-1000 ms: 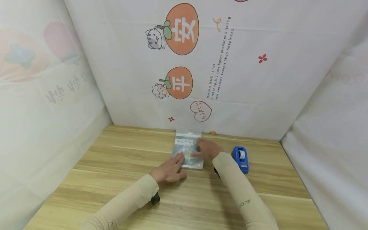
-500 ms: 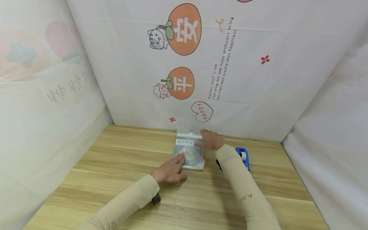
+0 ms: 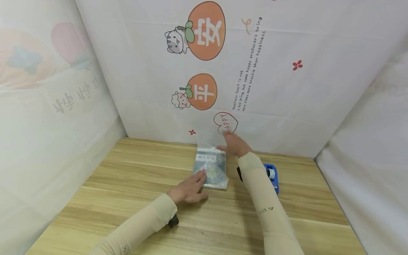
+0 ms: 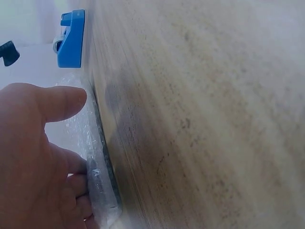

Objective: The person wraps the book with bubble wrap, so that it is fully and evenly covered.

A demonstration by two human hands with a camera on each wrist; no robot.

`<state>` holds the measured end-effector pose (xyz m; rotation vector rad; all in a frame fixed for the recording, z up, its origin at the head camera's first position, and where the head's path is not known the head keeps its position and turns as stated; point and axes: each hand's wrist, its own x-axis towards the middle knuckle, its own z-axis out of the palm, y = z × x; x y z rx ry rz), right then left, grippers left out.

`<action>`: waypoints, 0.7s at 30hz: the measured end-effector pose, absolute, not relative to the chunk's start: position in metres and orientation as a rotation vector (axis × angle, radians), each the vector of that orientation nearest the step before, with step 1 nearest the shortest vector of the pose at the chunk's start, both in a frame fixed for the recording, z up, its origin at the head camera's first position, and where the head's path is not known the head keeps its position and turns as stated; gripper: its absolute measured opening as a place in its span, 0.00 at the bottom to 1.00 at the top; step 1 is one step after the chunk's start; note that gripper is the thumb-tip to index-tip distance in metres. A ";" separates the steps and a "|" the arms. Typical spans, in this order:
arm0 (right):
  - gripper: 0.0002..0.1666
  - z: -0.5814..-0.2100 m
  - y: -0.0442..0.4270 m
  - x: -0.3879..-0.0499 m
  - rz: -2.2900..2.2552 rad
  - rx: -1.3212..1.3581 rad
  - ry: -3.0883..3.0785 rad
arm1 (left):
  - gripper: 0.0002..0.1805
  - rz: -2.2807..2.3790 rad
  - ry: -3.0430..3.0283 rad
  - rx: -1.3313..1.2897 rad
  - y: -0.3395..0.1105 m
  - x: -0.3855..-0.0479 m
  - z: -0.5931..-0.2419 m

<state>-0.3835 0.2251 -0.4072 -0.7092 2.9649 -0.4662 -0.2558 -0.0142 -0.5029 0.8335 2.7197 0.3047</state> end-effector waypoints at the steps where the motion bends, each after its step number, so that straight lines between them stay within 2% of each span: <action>1: 0.50 -0.406 0.224 -0.386 -0.463 -0.714 2.975 | 0.46 0.297 2.718 0.836 -0.014 -0.256 -0.505; 8: 0.48 -0.406 0.216 -0.400 -0.536 -0.707 3.021 | 0.46 0.292 2.732 0.850 -0.015 -0.263 -0.518; 21: 0.42 -0.423 0.201 -0.419 -0.782 -0.714 3.125 | 0.46 0.266 2.748 0.860 -0.016 -0.257 -0.505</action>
